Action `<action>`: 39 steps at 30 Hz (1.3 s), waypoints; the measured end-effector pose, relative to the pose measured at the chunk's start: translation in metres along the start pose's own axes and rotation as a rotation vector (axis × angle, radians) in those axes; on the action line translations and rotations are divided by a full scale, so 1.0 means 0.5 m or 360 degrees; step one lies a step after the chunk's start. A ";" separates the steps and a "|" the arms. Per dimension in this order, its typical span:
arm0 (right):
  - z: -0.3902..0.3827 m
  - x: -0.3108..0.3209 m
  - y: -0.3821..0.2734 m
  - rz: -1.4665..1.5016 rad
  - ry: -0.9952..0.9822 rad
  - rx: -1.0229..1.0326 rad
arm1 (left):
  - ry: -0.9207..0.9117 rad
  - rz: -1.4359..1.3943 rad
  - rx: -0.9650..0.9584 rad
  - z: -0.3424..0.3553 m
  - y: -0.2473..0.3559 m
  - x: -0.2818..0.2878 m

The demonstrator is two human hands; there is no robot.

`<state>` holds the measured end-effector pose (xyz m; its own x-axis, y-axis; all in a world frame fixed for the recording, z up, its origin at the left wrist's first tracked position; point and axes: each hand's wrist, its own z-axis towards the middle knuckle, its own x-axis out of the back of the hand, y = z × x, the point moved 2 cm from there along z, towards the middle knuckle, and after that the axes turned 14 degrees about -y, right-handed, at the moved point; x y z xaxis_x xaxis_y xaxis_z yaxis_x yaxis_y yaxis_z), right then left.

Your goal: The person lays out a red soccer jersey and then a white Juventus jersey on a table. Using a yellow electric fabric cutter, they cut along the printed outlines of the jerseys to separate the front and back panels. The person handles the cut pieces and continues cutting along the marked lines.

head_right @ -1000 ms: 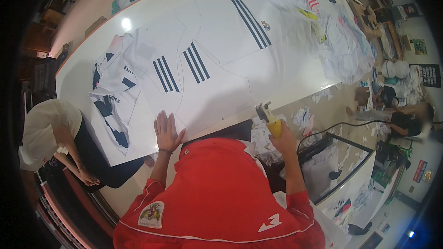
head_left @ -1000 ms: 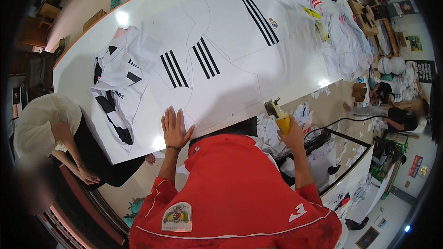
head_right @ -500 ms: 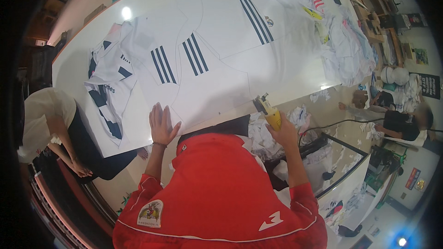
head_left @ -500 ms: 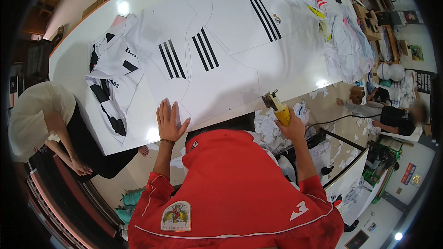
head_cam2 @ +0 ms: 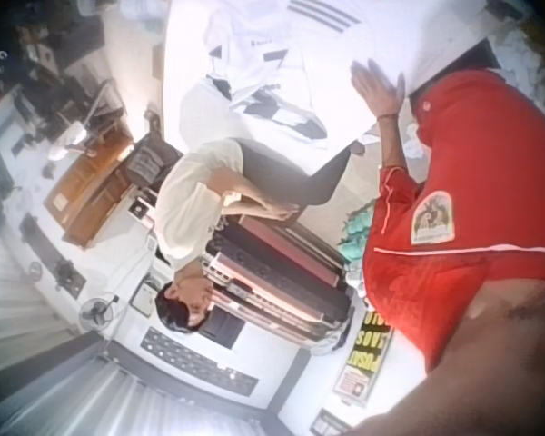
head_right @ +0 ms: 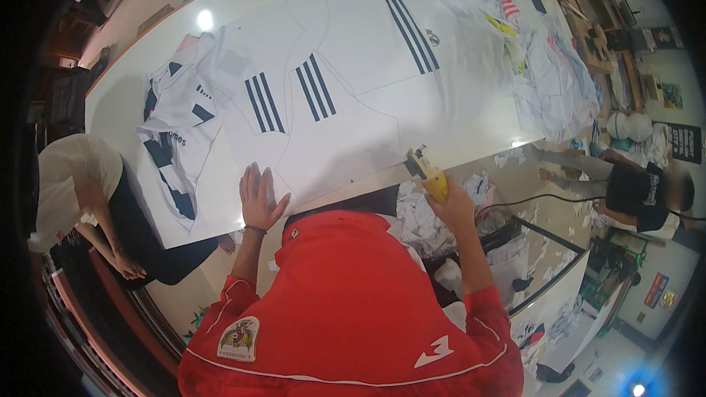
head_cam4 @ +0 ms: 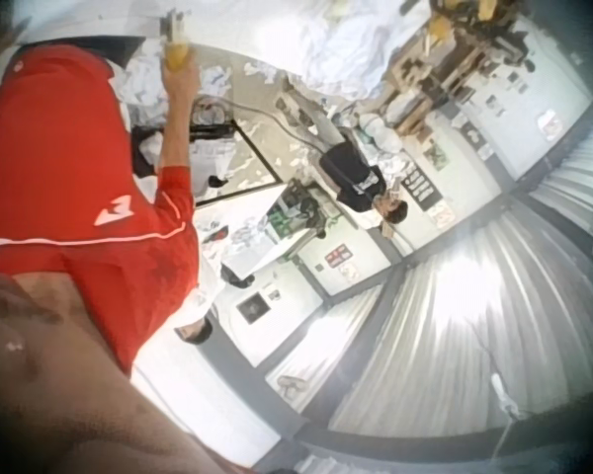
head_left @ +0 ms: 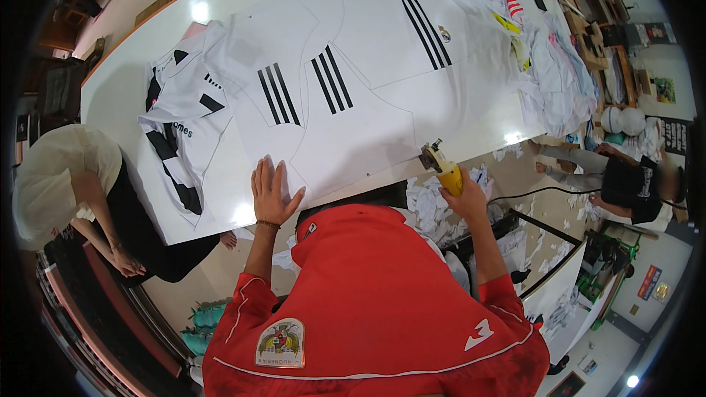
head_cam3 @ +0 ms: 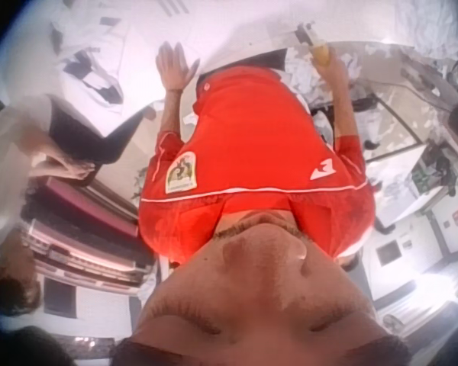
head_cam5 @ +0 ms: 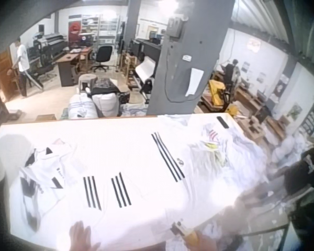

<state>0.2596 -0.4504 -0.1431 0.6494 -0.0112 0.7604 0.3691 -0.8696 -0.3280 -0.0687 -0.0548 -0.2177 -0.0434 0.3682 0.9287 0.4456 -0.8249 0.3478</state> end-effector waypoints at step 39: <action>0.106 0.016 -0.093 0.0141 0.0119 -0.0038 | -0.0010 -0.0079 0.0087 -0.002 0.007 0.011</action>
<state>0.2831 -0.3839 -0.1514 0.6271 -0.1246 0.7689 0.2960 -0.8750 -0.3832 -0.0682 -0.0558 -0.2115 -0.0614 0.4111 0.9095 0.4915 -0.7807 0.3860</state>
